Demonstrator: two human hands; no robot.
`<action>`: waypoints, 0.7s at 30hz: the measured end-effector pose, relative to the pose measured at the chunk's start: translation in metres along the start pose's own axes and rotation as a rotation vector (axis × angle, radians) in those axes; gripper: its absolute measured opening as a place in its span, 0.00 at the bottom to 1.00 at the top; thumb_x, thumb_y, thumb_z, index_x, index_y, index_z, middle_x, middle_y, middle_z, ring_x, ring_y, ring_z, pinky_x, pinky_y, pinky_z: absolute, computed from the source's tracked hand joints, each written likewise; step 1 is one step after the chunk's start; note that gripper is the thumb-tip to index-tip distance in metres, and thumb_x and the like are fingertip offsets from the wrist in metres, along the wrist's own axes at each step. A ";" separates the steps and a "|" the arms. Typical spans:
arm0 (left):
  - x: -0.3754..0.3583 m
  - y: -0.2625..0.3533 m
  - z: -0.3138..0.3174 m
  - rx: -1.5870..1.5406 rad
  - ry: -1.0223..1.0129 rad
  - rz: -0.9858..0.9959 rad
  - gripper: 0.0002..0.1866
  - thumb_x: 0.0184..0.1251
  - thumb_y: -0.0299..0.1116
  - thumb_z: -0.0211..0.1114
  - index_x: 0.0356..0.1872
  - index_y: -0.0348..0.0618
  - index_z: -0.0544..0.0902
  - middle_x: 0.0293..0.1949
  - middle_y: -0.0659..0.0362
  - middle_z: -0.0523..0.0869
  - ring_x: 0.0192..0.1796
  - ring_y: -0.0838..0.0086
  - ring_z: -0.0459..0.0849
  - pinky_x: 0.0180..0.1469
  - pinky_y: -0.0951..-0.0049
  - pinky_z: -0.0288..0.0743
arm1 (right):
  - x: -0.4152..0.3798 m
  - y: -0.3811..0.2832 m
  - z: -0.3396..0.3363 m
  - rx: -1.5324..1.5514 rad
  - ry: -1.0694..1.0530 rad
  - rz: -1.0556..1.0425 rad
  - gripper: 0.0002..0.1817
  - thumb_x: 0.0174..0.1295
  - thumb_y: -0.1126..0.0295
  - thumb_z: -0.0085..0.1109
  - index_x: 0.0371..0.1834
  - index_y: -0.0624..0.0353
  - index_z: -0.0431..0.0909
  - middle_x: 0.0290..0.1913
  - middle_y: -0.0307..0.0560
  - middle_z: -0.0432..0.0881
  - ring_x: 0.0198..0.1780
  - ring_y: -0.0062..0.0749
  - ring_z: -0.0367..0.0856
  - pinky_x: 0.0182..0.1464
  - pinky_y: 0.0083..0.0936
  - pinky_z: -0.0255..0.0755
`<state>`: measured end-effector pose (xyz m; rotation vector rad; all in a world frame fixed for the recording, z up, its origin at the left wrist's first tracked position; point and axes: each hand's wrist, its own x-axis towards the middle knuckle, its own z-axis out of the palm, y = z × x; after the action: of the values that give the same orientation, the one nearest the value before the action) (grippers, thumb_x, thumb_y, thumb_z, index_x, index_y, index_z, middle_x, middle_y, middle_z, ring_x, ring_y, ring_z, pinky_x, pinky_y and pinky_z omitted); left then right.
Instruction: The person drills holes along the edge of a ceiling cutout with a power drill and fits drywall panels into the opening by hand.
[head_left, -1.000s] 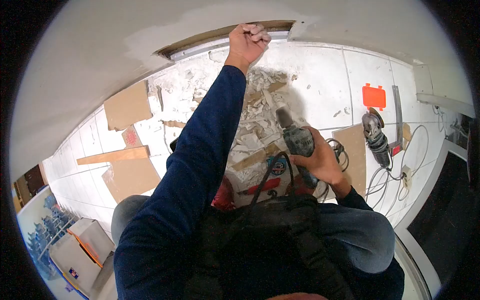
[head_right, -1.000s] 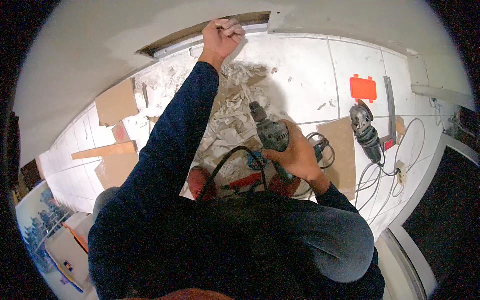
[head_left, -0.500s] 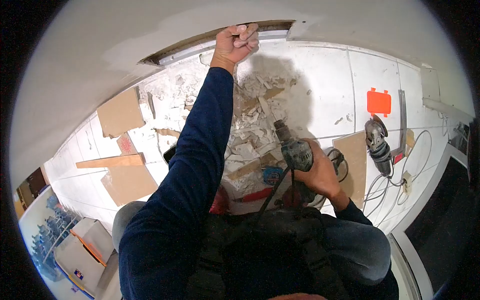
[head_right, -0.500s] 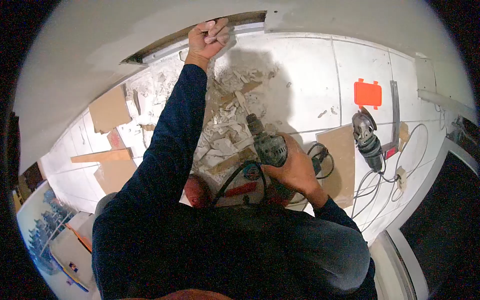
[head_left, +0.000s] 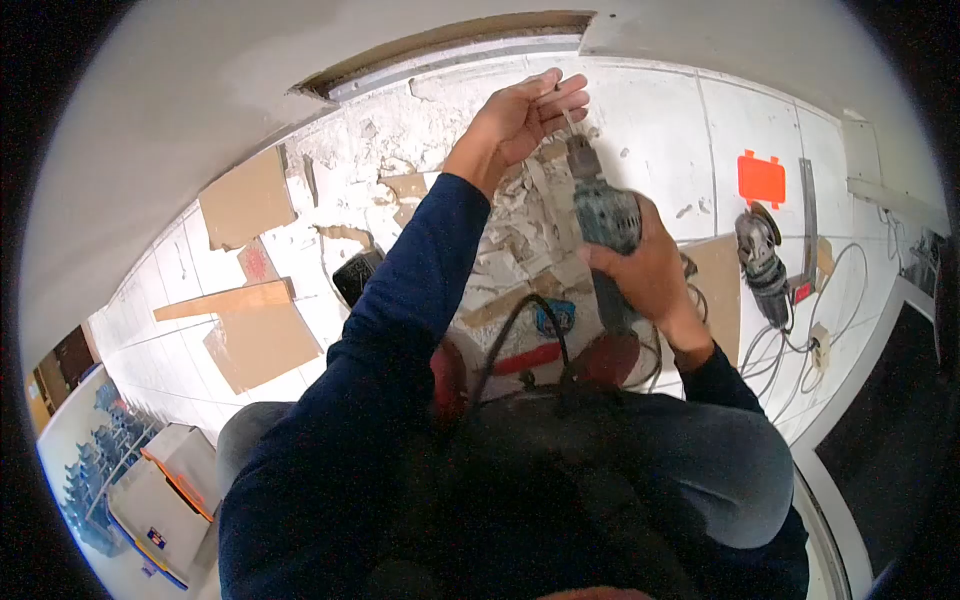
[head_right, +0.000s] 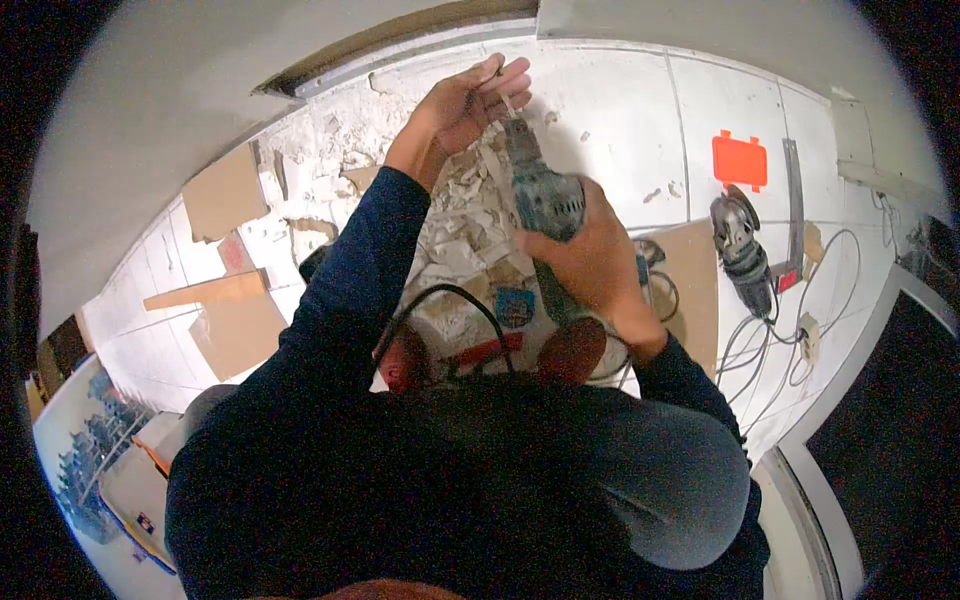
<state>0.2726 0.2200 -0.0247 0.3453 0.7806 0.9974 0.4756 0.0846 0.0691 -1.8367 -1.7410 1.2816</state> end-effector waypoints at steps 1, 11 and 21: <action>-0.003 0.003 0.008 0.000 -0.008 0.003 0.24 0.79 0.39 0.59 0.68 0.37 0.70 0.70 0.48 0.74 0.65 0.60 0.81 0.66 0.60 0.80 | 0.003 -0.004 0.001 0.023 0.011 -0.037 0.43 0.51 0.61 0.78 0.68 0.69 0.66 0.51 0.58 0.85 0.50 0.39 0.85 0.56 0.32 0.77; -0.023 0.031 0.022 -0.066 0.088 0.055 0.13 0.77 0.34 0.62 0.52 0.33 0.78 0.45 0.53 0.84 0.49 0.64 0.87 0.56 0.59 0.86 | -0.001 -0.032 0.006 0.030 0.083 -0.143 0.41 0.49 0.52 0.78 0.61 0.67 0.71 0.49 0.61 0.84 0.50 0.52 0.84 0.53 0.40 0.77; -0.037 0.033 0.018 -0.084 0.031 0.071 0.13 0.77 0.33 0.62 0.51 0.33 0.78 0.46 0.49 0.86 0.50 0.60 0.88 0.59 0.61 0.85 | -0.004 -0.034 0.009 0.065 0.064 -0.101 0.41 0.50 0.53 0.78 0.62 0.66 0.71 0.49 0.58 0.85 0.50 0.48 0.85 0.53 0.38 0.77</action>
<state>0.2541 0.2074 0.0227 0.2872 0.7567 1.1014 0.4479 0.0848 0.0906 -1.7127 -1.7144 1.2127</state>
